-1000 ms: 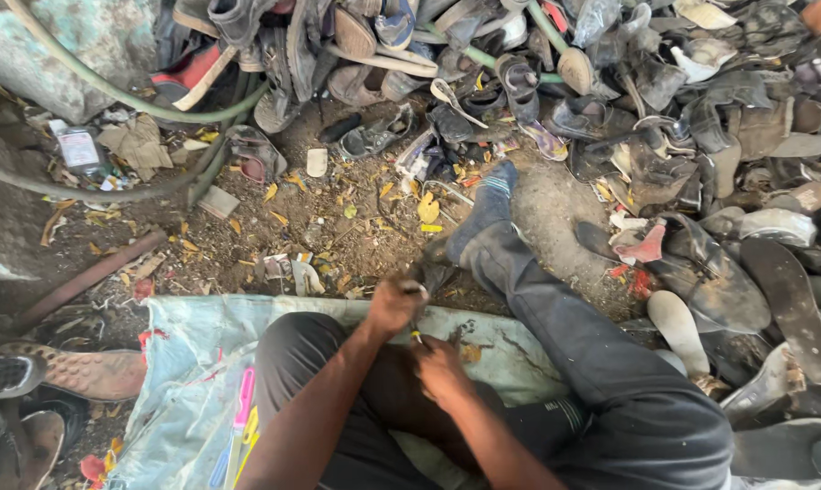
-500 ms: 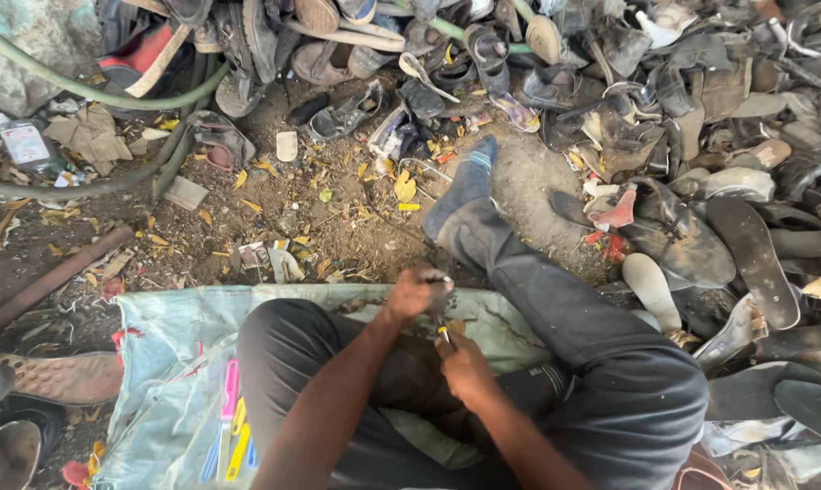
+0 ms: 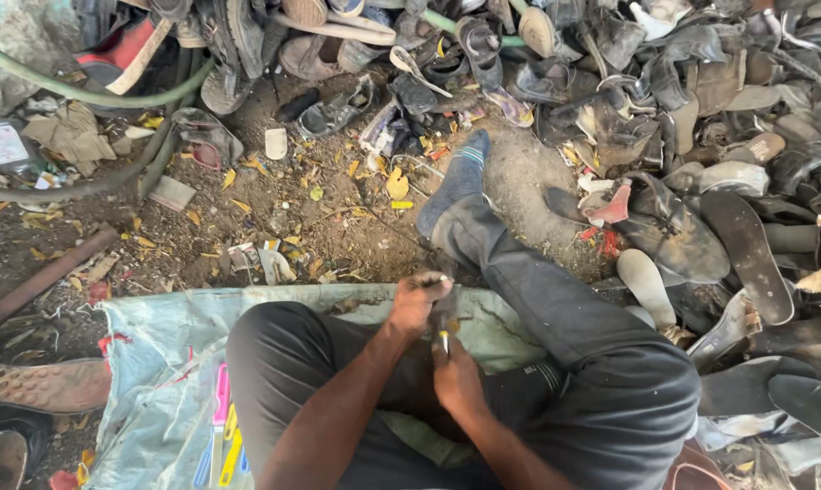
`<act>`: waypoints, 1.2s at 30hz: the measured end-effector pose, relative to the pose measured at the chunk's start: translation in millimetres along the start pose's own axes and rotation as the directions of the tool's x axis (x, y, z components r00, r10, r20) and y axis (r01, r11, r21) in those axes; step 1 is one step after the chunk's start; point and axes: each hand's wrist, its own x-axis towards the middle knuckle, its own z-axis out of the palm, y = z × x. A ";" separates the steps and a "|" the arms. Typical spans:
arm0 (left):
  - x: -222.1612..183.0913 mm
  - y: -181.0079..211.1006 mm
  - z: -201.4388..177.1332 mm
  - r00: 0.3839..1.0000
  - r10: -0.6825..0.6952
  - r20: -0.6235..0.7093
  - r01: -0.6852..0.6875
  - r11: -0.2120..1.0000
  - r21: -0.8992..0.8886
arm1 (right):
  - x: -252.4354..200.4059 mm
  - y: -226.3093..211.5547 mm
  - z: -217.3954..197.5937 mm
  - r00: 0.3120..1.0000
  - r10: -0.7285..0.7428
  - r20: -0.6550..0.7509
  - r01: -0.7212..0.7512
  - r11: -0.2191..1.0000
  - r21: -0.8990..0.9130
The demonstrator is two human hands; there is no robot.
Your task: The person sorts through a large pile of shoes and sandals, using a knife to trim or scrape materials from some items.
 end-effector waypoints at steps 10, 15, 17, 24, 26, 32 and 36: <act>0.0 -5.8 12.7 0.991 0.026 0.132 0.034 0.901 -0.433 | 11.9 11.3 14.3 0.895 0.400 0.199 -0.438 0.875 0.207; 5.5 7.7 16.9 0.991 0.000 0.137 0.061 0.893 -0.446 | 2.9 -18.1 3.3 0.897 0.399 0.190 -0.436 0.869 0.234; 2.4 0.4 15.9 0.992 -0.009 0.123 0.068 0.874 -0.481 | 7.7 -17.5 5.2 0.902 0.391 0.184 -0.425 0.880 0.211; -6.2 34.2 17.3 0.973 -0.061 0.222 0.142 0.918 -0.370 | 34.6 -5.5 5.2 0.864 0.391 0.317 -0.502 0.703 0.503; -9.7 60.2 17.4 0.919 0.133 0.371 -0.271 0.897 0.349 | 21.2 -0.6 -7.4 0.841 0.391 0.374 -0.534 0.712 0.456; -25.3 110.2 23.7 0.785 -0.181 0.592 -0.610 -0.059 0.790 | -4.5 9.1 -39.1 0.840 0.349 0.416 -0.518 0.744 0.421; -29.5 109.2 21.6 0.639 -0.088 0.764 -0.699 -0.480 0.530 | 5.5 3.7 -41.2 0.806 0.381 0.454 -0.555 0.752 0.354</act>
